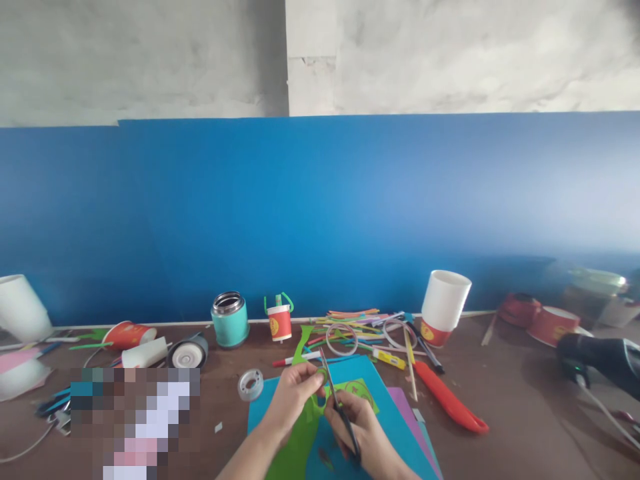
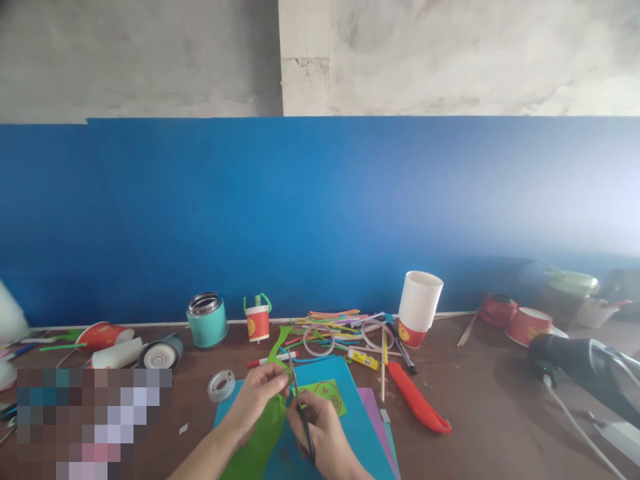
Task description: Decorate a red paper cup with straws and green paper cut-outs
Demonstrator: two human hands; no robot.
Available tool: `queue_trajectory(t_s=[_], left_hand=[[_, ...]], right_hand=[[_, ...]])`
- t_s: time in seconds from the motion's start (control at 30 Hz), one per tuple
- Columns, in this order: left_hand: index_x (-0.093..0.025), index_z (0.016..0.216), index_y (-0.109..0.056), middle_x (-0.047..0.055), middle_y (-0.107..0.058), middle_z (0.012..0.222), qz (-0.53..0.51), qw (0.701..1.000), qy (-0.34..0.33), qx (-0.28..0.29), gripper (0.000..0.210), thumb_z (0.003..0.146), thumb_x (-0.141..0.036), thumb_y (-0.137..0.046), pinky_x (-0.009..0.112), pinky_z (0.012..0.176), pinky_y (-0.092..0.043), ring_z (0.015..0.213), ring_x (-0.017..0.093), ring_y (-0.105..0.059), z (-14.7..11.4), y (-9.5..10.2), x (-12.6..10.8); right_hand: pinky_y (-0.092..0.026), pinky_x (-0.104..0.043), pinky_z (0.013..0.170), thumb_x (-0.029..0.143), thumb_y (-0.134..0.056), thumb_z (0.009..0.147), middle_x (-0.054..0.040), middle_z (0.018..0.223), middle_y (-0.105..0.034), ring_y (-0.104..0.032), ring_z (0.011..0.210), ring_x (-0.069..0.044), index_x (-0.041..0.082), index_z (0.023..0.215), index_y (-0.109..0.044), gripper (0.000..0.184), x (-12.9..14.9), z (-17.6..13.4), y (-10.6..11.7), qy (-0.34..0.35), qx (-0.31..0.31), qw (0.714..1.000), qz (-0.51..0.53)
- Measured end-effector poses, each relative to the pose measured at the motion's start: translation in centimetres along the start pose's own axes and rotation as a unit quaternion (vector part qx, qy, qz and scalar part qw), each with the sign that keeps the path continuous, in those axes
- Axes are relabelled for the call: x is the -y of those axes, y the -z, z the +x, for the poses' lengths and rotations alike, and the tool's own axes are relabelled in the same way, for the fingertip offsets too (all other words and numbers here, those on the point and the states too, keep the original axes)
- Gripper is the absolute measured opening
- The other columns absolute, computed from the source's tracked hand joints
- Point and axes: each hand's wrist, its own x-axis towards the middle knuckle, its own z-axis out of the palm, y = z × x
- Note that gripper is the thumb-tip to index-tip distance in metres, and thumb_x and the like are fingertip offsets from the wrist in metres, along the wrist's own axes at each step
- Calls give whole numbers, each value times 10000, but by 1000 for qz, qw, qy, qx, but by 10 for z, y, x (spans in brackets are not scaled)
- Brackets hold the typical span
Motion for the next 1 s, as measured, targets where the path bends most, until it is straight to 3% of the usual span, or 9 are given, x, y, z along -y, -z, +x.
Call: queue_trajectory(t_s=[0.2,0.53,1.0], left_hand=[[-152,643,-610,1,-593,570,7,1000,4,13,214,710,-354,-620,267,626,-354,588,149,-510,-1,1,0],[-150,646,-618,-5,-602,563,11,999,19,39,191,690,-336,-632,258,615,-353,569,139,-514,1,7,-6],[-147,633,-611,-13,-583,549,21,999,14,41,163,696,-297,-619,260,606,-332,557,128,-481,1,8,-5]], right_hand=[[-272,-153,335,544,-602,725,80,383,-435,-383,327,-59,163,717,-526,388,-4,1,1,3,7,1000,-2],[-252,-151,309,478,-630,721,100,355,-378,-342,299,-51,170,660,-507,337,4,-1,0,-14,0,1000,-20],[-270,-151,331,453,-617,738,76,384,-449,-382,322,-57,161,703,-532,305,1,-1,1,-13,13,1000,-10]])
